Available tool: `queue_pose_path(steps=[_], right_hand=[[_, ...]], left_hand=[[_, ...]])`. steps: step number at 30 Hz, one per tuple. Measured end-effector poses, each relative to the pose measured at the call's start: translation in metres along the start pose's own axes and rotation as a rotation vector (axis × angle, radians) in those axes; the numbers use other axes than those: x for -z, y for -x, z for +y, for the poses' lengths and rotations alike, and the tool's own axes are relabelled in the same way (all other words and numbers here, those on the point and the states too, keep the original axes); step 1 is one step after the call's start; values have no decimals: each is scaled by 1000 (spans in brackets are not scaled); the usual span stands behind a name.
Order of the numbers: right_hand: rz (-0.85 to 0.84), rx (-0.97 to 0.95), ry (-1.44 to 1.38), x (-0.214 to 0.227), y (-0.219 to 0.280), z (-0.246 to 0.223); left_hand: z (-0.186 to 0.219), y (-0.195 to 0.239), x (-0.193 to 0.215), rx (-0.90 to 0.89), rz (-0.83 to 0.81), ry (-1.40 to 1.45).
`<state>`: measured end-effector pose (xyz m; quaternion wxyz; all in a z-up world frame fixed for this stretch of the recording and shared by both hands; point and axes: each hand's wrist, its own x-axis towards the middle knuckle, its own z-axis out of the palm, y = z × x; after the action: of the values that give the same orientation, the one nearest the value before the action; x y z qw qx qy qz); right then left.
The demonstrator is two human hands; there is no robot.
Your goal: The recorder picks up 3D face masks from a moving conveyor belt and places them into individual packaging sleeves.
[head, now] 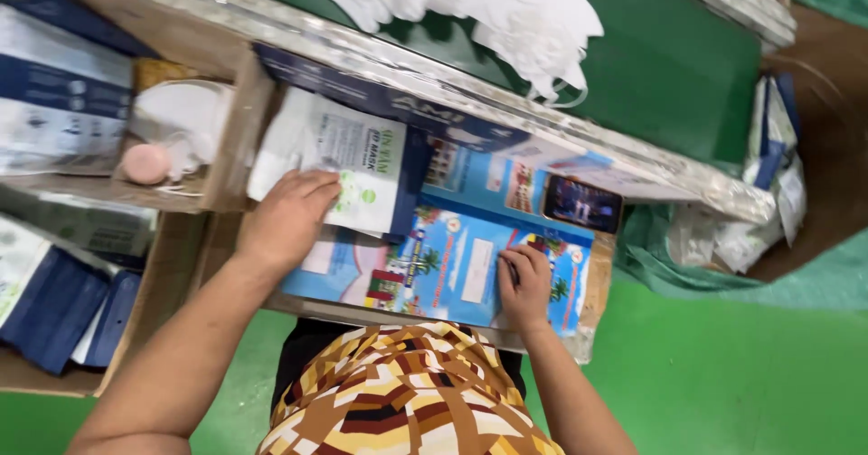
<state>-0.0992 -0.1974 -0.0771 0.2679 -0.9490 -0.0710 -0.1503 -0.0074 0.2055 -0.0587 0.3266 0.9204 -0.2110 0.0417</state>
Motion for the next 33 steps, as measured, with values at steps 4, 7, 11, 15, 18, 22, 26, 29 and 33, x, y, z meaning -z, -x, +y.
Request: queue_pose_path(steps=[4, 7, 11, 15, 18, 22, 26, 29, 33], right_hand=[[14, -4, 53, -2, 1, 0], [18, -7, 83, -3, 0, -2], [32, 5, 111, -3, -2, -5], [38, 9, 85, 0, -1, -4], [34, 15, 63, 3, 1, -5], [45, 33, 17, 5, 2, 3], [88, 68, -20, 7, -1, 3], [86, 53, -53, 10, 0, 5], [91, 43, -128, 13, -5, 6]], left_hand=[[18, -8, 22, 49, 30, -90], [27, -11, 33, 21, 39, -170], [29, -9, 29, -94, -43, -128], [16, -14, 13, -146, -173, -206], [18, -13, 13, -75, -212, -266], [35, -15, 12, -61, -164, -171], [76, -53, 18, -93, -42, -48], [108, -104, 19, -172, 55, -23], [123, -197, -10, -308, 227, -9]])
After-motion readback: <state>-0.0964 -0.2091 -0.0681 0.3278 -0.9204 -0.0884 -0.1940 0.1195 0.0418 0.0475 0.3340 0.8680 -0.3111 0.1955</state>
